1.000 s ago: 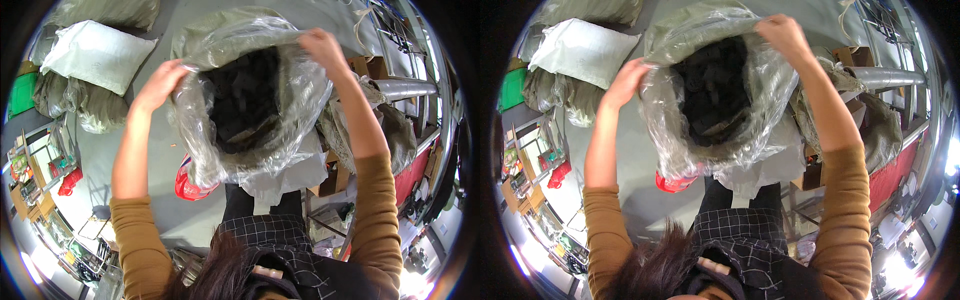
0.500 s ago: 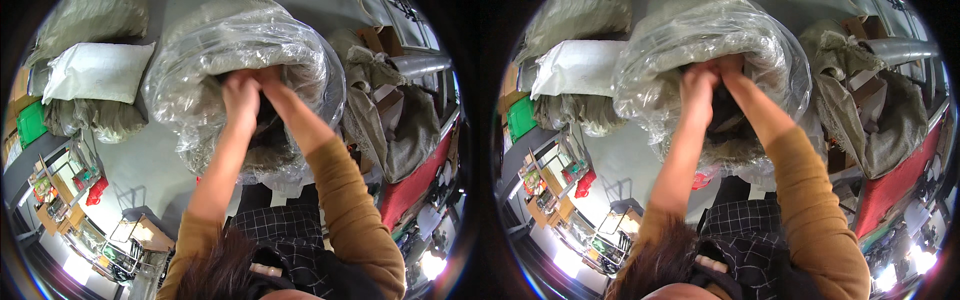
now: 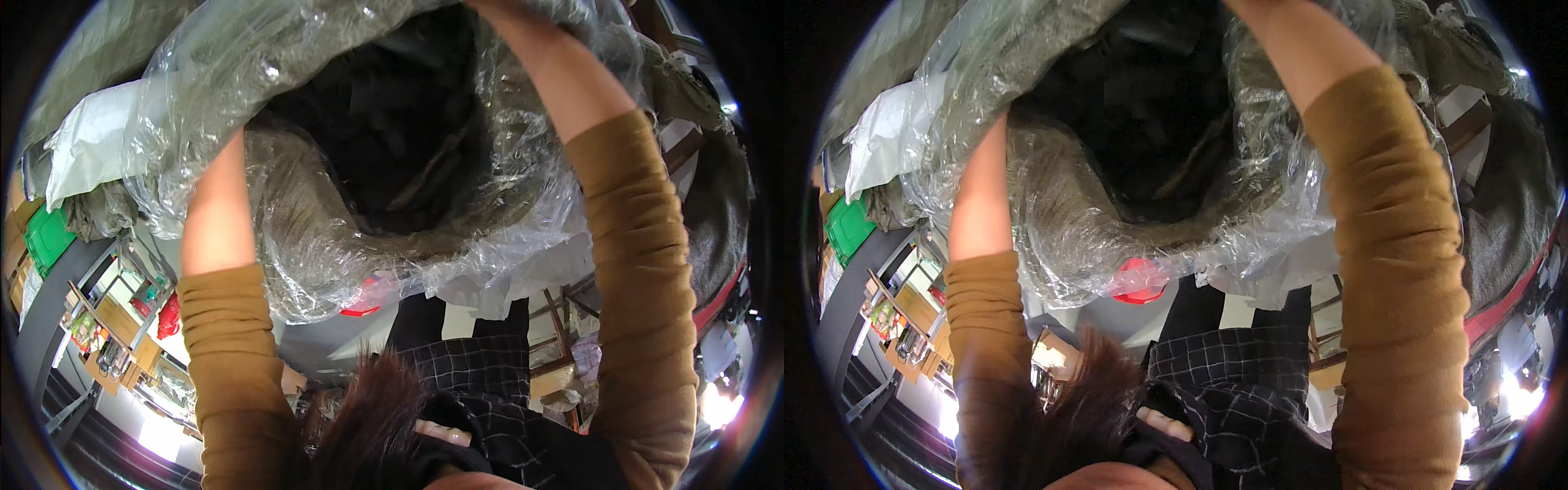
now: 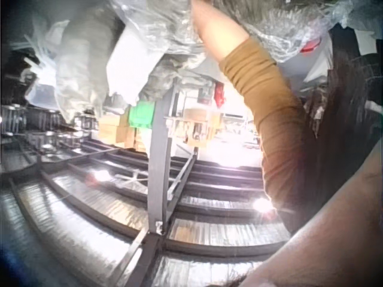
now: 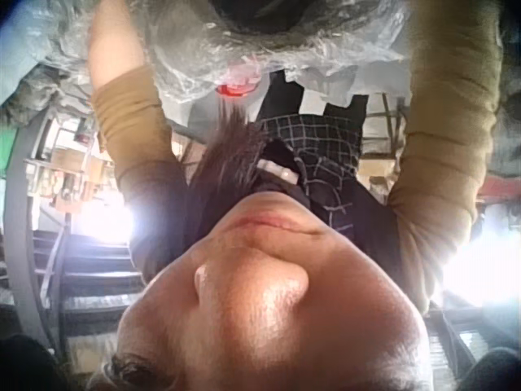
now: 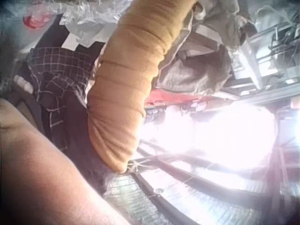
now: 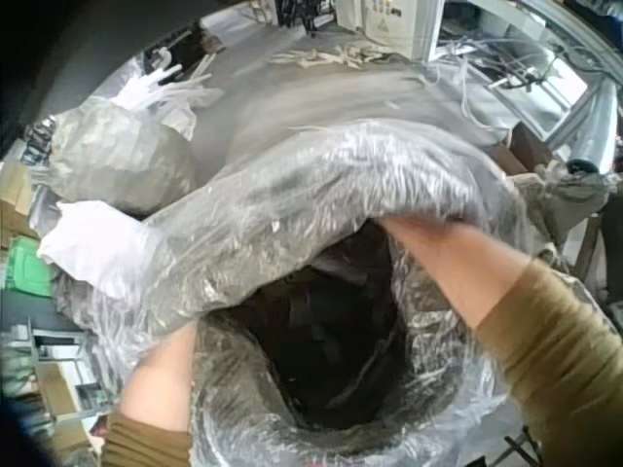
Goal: The person assembles small caster wheels by inserting metal bearings into plastic housings and using a hot glue gun to secure them. They repeatedly pick up parts, apply glue, and press components together, then place the finished wheels into a large bag.
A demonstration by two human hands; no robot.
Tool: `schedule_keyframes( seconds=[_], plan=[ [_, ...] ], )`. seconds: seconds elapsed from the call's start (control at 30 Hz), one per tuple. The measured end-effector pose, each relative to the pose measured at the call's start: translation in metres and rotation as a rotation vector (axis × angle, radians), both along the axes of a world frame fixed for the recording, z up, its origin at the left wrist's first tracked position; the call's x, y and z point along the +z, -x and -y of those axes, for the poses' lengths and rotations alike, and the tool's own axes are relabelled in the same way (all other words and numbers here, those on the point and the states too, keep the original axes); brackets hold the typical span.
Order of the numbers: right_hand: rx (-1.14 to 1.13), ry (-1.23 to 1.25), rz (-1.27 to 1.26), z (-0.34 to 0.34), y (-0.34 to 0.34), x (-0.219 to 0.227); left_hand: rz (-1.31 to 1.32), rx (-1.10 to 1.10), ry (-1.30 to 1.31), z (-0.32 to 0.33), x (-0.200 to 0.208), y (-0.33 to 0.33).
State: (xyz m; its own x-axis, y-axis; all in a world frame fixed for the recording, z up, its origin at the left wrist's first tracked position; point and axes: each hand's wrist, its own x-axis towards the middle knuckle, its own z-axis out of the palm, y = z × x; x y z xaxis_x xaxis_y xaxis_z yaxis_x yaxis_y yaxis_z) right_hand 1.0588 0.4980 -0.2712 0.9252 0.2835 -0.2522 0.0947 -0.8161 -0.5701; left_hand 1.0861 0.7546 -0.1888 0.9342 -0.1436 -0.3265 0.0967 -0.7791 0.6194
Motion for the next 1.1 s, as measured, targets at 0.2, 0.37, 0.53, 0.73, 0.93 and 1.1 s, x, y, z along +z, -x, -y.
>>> schedule_keyframes(
  seconds=[0.2,0.37,0.53,0.73,0.93,1.1],
  plan=[
    [-0.019,-0.001,0.018,-0.008,0.058,-0.015,0.001,-0.106,-0.074,-0.009,0.018,0.040],
    [-0.047,0.056,-0.029,-0.037,0.095,-0.065,-0.046,-0.104,-0.050,-0.011,0.006,0.021],
    [-0.099,0.036,-0.082,-0.063,0.106,-0.074,0.038,-0.100,-0.158,0.004,-0.030,0.042],
    [-1.112,-0.675,0.110,-0.036,0.222,0.035,-0.043,-0.126,-0.074,-0.007,-0.003,0.065],
    [-1.021,-0.274,-0.065,-0.053,0.255,-0.018,-0.042,-0.129,-0.118,0.004,-0.028,0.047],
    [-1.062,-0.276,-0.115,-0.050,0.259,0.014,-0.064,0.018,-0.031,-0.014,-0.044,0.071]
  ],
)
